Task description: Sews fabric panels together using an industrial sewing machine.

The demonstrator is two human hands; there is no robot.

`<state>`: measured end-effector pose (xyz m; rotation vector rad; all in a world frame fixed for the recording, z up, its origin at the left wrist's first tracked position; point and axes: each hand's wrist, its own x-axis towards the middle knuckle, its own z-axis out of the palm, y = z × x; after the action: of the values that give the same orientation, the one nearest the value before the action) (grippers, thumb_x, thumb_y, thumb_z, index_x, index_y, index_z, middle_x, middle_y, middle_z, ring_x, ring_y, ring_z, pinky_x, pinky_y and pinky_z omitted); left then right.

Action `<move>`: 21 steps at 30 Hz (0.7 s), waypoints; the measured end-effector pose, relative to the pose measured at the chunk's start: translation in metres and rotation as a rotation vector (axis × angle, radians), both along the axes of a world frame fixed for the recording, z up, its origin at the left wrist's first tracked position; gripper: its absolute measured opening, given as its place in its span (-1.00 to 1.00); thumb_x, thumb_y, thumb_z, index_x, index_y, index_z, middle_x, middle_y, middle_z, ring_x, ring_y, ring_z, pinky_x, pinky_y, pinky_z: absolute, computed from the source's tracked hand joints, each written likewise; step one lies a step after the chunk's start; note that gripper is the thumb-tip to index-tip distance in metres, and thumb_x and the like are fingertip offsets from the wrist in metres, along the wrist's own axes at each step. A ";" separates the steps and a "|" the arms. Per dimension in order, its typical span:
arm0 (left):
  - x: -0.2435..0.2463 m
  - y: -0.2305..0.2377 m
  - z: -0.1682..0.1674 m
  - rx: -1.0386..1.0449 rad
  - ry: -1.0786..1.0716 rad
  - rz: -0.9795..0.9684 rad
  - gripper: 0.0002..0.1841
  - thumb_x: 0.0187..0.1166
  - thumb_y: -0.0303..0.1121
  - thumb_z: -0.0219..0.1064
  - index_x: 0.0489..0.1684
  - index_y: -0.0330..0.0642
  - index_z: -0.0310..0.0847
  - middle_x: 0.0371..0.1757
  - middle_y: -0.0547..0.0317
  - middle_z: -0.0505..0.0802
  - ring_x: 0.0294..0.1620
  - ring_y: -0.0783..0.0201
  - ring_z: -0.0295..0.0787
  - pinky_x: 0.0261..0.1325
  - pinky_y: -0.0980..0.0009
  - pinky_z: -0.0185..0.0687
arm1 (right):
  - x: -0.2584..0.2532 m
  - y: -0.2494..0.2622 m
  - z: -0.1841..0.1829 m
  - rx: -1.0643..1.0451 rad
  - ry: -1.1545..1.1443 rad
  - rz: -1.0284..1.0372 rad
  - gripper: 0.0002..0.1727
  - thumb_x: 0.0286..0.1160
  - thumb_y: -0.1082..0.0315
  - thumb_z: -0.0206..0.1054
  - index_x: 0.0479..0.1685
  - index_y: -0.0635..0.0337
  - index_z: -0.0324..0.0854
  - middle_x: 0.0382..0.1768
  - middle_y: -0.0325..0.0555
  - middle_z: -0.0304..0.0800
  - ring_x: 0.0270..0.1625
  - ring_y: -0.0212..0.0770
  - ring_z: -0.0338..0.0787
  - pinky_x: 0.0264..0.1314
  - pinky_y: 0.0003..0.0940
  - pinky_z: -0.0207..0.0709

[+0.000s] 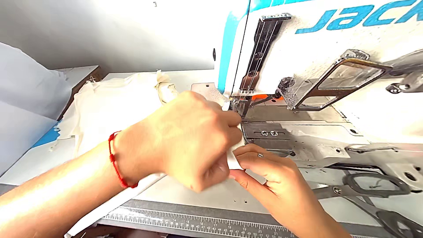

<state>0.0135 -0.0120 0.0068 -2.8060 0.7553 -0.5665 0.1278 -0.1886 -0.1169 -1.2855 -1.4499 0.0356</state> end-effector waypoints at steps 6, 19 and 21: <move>0.003 0.003 -0.002 0.022 -0.007 0.036 -0.73 0.29 -0.17 0.17 -0.77 -0.02 0.57 -0.62 0.35 0.57 -0.63 0.40 0.46 -0.64 0.41 0.10 | 0.001 -0.001 -0.001 0.011 -0.005 0.001 -0.75 0.62 0.19 0.40 -0.28 0.18 0.83 -0.21 -0.25 0.89 -0.01 -0.57 0.81 0.05 -0.75 0.65; 0.003 0.002 -0.001 -0.031 -0.016 0.001 -0.77 0.27 -0.19 0.20 -0.76 0.00 0.57 -0.63 0.41 0.53 -0.62 0.47 0.41 -0.61 0.46 0.05 | 0.002 -0.004 0.003 -0.004 -0.019 -0.055 -0.76 0.61 0.16 0.41 -0.26 0.14 0.82 -0.23 -0.30 0.88 -0.03 -0.57 0.80 0.04 -0.73 0.68; 0.003 0.002 0.000 -0.032 -0.016 -0.002 -0.77 0.27 -0.20 0.20 -0.77 0.00 0.56 -0.63 0.41 0.52 -0.61 0.47 0.41 -0.62 0.46 0.06 | 0.003 -0.004 0.004 -0.004 -0.023 -0.056 -0.75 0.60 0.16 0.41 -0.29 0.14 0.82 -0.25 -0.32 0.87 -0.05 -0.58 0.80 0.02 -0.73 0.67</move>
<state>0.0167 -0.0099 0.0067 -2.8266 0.7530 -0.6062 0.1309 -0.1927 -0.1132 -1.3329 -1.4328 -0.0136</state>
